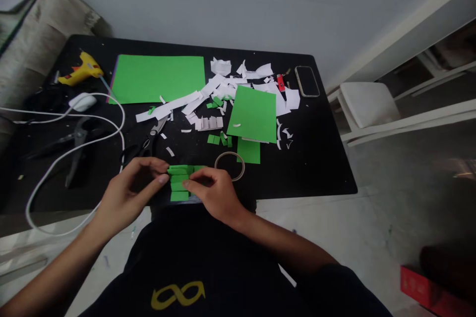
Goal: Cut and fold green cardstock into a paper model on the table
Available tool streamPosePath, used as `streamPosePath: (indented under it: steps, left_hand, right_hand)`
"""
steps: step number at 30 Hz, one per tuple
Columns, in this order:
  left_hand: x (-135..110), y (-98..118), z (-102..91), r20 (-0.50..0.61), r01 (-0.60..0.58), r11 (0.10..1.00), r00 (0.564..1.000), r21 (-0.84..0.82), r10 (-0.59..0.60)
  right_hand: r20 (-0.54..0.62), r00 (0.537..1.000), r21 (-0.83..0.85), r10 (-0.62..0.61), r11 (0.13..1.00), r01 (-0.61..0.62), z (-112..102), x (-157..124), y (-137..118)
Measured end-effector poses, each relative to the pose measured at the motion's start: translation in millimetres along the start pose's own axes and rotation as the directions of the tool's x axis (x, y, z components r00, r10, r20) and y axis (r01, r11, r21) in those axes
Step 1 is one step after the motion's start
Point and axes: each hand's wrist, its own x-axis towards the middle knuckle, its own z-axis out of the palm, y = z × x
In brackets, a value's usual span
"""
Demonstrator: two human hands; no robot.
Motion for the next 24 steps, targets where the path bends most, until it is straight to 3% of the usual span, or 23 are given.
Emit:
streamPosePath:
  steps: [3,6,20,22,24]
  left_hand:
    - [1,0,4.7,0.076,0.189,0.967,0.981,-0.169,-0.179]
    - [-1,-1,6.8,0.147,0.269,0.94,0.959,-0.211,-0.242]
    - [-6,-4,10.3,0.169,0.39,0.902,0.917,-0.186,-0.361]
    - [-6,-3,9.8,0.138,0.38,0.909,0.923,-0.173,-0.359]
    - [-6,-3,6.9,0.109,0.365,0.918,0.93,-0.153,-0.352]
  right_hand:
    - [0.008,1.0,-0.012,-0.02,1.0,0.02,0,-2,2]
    - [0.035,0.999,-0.008,-0.02,1.0,0.02,0,-2,5]
    - [0.051,0.998,-0.074,-0.029,0.997,0.032,-1,-5,18]
    - [0.04,0.996,-0.115,-0.078,0.99,0.082,-3,-7,19]
    - [0.035,0.976,-0.22,-0.215,0.951,0.218,-6,-6,21]
